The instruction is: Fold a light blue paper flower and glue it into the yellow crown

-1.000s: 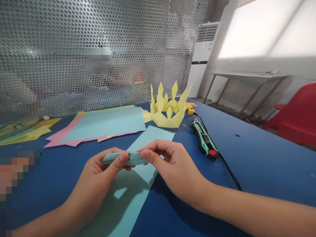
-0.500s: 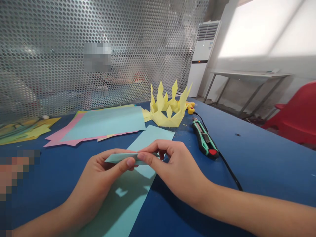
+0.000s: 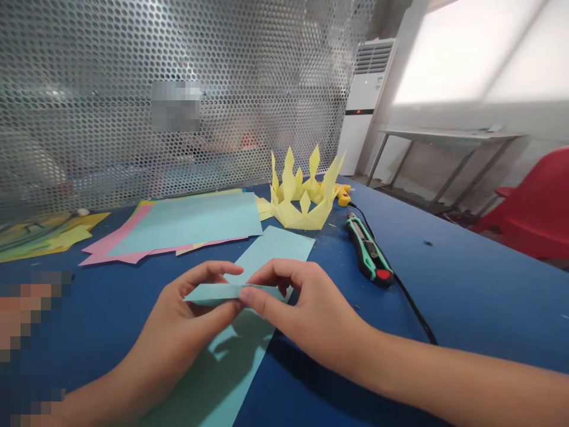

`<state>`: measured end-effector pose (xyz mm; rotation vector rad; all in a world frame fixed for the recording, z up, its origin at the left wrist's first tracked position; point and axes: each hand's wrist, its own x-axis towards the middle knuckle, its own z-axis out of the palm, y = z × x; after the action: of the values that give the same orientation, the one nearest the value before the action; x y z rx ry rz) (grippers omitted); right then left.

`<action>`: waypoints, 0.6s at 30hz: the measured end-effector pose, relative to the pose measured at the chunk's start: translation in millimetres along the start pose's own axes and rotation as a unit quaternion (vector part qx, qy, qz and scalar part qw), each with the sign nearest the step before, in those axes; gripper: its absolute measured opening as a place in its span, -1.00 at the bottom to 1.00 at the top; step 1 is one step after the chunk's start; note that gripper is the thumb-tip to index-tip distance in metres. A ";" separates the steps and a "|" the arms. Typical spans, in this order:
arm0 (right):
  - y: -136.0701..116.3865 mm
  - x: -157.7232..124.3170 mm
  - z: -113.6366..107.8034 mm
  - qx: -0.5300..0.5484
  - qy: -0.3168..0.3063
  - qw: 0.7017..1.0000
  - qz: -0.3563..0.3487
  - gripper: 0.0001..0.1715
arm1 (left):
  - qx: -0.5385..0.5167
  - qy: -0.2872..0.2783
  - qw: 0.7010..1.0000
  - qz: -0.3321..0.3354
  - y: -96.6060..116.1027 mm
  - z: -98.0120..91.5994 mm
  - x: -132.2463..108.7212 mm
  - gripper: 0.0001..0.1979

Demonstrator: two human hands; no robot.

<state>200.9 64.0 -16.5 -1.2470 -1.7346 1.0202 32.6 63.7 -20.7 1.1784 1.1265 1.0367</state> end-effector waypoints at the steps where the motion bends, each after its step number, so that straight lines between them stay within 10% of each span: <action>1: -0.5 -0.4 0.3 0.000 0.003 1.000 0.003 -0.78 | 0.003 -0.001 1.000 0.002 -0.1 0.2 0.1 -0.79; 18: 0.3 2.4 -0.8 0.126 -0.002 0.990 0.065 -0.79 | -0.057 -0.004 0.998 0.011 -0.5 -0.7 5.2 -0.73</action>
<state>201.1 66.5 -16.1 -1.2065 -1.4889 1.2754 32.8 68.8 -21.8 1.1064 1.0366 1.0982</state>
